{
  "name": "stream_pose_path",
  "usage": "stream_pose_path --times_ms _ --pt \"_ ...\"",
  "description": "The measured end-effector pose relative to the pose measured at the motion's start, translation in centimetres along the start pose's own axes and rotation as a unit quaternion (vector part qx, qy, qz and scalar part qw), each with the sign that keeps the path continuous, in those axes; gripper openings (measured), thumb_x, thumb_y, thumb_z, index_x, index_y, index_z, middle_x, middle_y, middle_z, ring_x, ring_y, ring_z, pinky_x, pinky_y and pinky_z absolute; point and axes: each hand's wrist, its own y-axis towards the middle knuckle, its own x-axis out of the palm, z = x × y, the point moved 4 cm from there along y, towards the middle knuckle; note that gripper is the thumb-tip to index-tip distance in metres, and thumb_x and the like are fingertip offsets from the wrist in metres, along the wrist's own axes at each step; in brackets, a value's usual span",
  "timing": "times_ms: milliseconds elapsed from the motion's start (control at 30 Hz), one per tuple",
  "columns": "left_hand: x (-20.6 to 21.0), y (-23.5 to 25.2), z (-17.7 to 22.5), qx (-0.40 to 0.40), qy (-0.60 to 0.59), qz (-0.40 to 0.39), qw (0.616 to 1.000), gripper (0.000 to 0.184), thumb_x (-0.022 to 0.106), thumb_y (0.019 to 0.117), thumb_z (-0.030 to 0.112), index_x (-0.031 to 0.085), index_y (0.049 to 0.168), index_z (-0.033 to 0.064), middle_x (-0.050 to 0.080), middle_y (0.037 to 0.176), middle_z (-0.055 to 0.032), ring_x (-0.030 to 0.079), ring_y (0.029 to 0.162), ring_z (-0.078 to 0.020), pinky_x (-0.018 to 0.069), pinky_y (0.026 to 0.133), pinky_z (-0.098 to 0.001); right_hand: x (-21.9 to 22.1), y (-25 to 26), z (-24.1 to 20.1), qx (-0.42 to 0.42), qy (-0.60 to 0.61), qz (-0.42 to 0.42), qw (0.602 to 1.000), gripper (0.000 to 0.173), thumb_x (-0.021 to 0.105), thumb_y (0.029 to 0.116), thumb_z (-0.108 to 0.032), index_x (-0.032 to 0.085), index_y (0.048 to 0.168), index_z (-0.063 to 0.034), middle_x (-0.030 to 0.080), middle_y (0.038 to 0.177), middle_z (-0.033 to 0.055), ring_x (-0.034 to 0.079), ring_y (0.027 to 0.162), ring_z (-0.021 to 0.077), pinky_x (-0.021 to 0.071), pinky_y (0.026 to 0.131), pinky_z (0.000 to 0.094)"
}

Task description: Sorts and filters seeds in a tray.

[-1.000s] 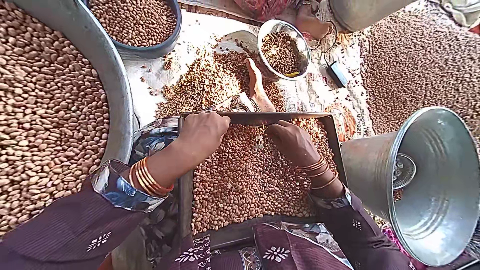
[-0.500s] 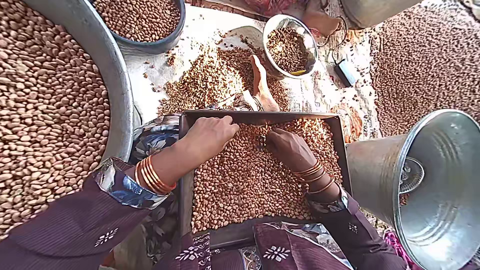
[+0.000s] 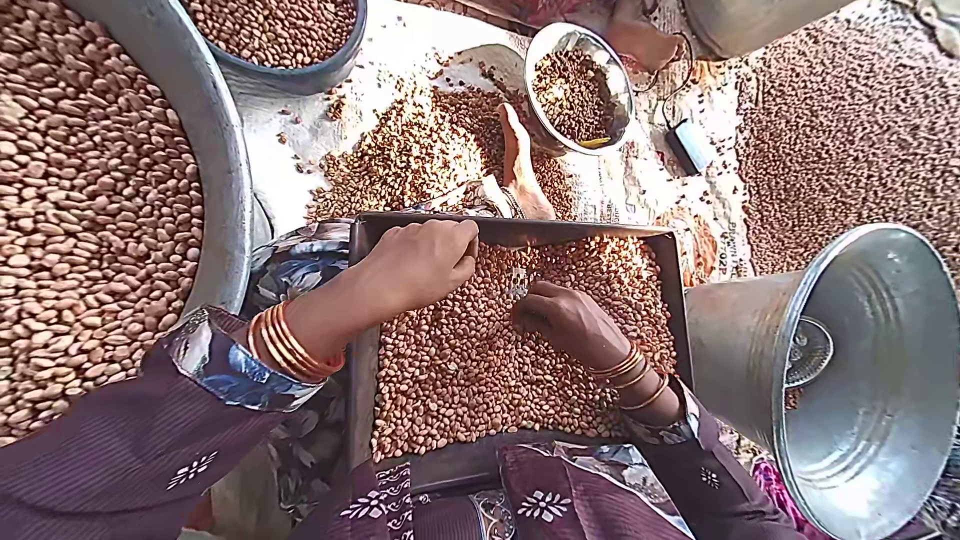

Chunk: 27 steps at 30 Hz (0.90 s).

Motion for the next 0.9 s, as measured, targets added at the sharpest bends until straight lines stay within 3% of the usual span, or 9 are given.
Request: stream_pose_path --times_ms 67,133,233,300,400,567,700,833,900 --pt "-0.9 0.4 -0.2 -0.026 -0.196 -0.017 0.98 0.017 0.049 0.1097 0.024 0.062 0.11 0.0126 0.067 0.084 -0.0027 0.066 0.072 -0.0149 0.0549 0.066 -0.037 0.5 0.4 0.2 -0.01 -0.016 0.017 1.0 0.015 0.061 0.1 -0.014 0.075 0.099 -0.008 0.071 0.093 0.0104 0.072 0.081 0.0244 0.0595 0.07 0.0413" --pt "-1.2 0.4 -0.4 -0.038 -0.37 0.005 0.928 0.027 0.036 0.1109 0.018 0.059 0.101 0.009 0.065 0.081 -0.0016 0.066 0.067 -0.0091 0.0549 0.061 -0.0252 0.5 0.7 0.3 -0.017 -0.044 0.026 0.999 0.014 0.062 0.0992 -0.013 0.075 0.096 -0.007 0.071 0.092 0.0103 0.071 0.081 0.0253 0.0595 0.07 0.0414" --pt "-1.7 0.2 -0.6 -0.062 -0.479 0.031 0.875 0.04 0.023 0.1123 0.02 0.058 0.095 0.0098 0.062 0.076 0.0006 0.063 0.063 -0.0073 0.0514 0.055 -0.0203 0.6 0.7 -0.2 -0.019 -0.078 0.001 0.997 0.016 0.06 0.1007 -0.015 0.073 0.096 -0.0057 0.069 0.09 0.0114 0.071 0.078 0.0275 0.0585 0.064 0.0425" --pt "-1.8 0.2 -0.7 -0.068 -0.469 0.025 0.88 0.044 0.02 0.1118 0.019 0.061 0.098 0.0088 0.067 0.081 -0.0012 0.068 0.068 -0.0097 0.0566 0.061 -0.0236 0.7 0.7 -0.6 -0.016 -0.085 -0.023 0.996 0.015 0.059 0.1007 -0.013 0.072 0.097 -0.0059 0.069 0.092 0.0115 0.071 0.082 0.0281 0.0588 0.067 0.0429" --pt "-1.5 0.2 -0.7 -0.073 -0.336 -0.028 0.939 0.036 0.032 0.1114 0.016 0.066 0.106 0.0065 0.071 0.094 -0.0064 0.071 0.078 -0.0133 0.0594 0.072 -0.0308 0.8 0.5 -1.1 -0.033 -0.087 -0.023 0.995 0.012 0.062 0.0983 -0.009 0.074 0.096 -0.006 0.073 0.094 0.011 0.073 0.087 0.0284 0.0595 0.07 0.0432" --pt "0.1 0.3 0.1 -0.072 -0.234 -0.101 0.964 0.027 0.046 0.1112 0.025 0.066 0.111 0.007 0.07 0.095 -0.0083 0.071 0.081 -0.0174 0.0597 0.076 -0.0375 0.8 0.5 -1.1 -0.01 -0.057 -0.033 0.998 0.014 0.059 0.0982 -0.01 0.072 0.096 -0.0062 0.07 0.092 0.0109 0.071 0.081 0.0269 0.0584 0.067 0.0435" --pt "2.3 0.4 1.2 -0.062 -0.326 -0.145 0.932 0.042 0.032 0.1142 0.033 0.061 0.126 0.0047 0.07 0.114 -0.0129 0.072 0.094 -0.0192 0.0589 0.083 -0.0377 -2.0 0.5 -2.7 -0.047 -0.001 0.092 0.995 0.009 0.063 0.0942 -0.008 0.072 0.095 -0.006 0.067 0.085 0.0073 0.067 0.074 0.0185 0.0578 0.066 0.0332" --pt "4.4 -0.1 3.4 -0.082 -0.528 -0.184 0.825 0.05 0.018 0.1148 0.034 0.059 0.109 0.0052 0.067 0.095 -0.0051 0.07 0.082 -0.0116 0.0595 0.075 -0.0283 -5.1 0.0 -4.6 -0.075 0.059 0.175 0.98 0.011 0.065 0.0973 -0.007 0.074 0.103 -0.0044 0.073 0.101 0.0087 0.072 0.085 0.0109 0.0608 0.074 0.0232" --pt "4.3 -0.6 3.7 -0.096 -0.496 -0.205 0.838 0.044 0.025 0.115 0.025 0.062 0.108 0.002 0.065 0.094 -0.0053 0.065 0.077 -0.0099 0.0549 0.071 -0.0259 -6.2 -0.7 -4.1 -0.046 0.005 0.183 0.982 0.013 0.063 0.0987 -0.01 0.075 0.103 -0.006 0.073 0.097 0.0075 0.071 0.08 0.0113 0.0589 0.07 0.0234"
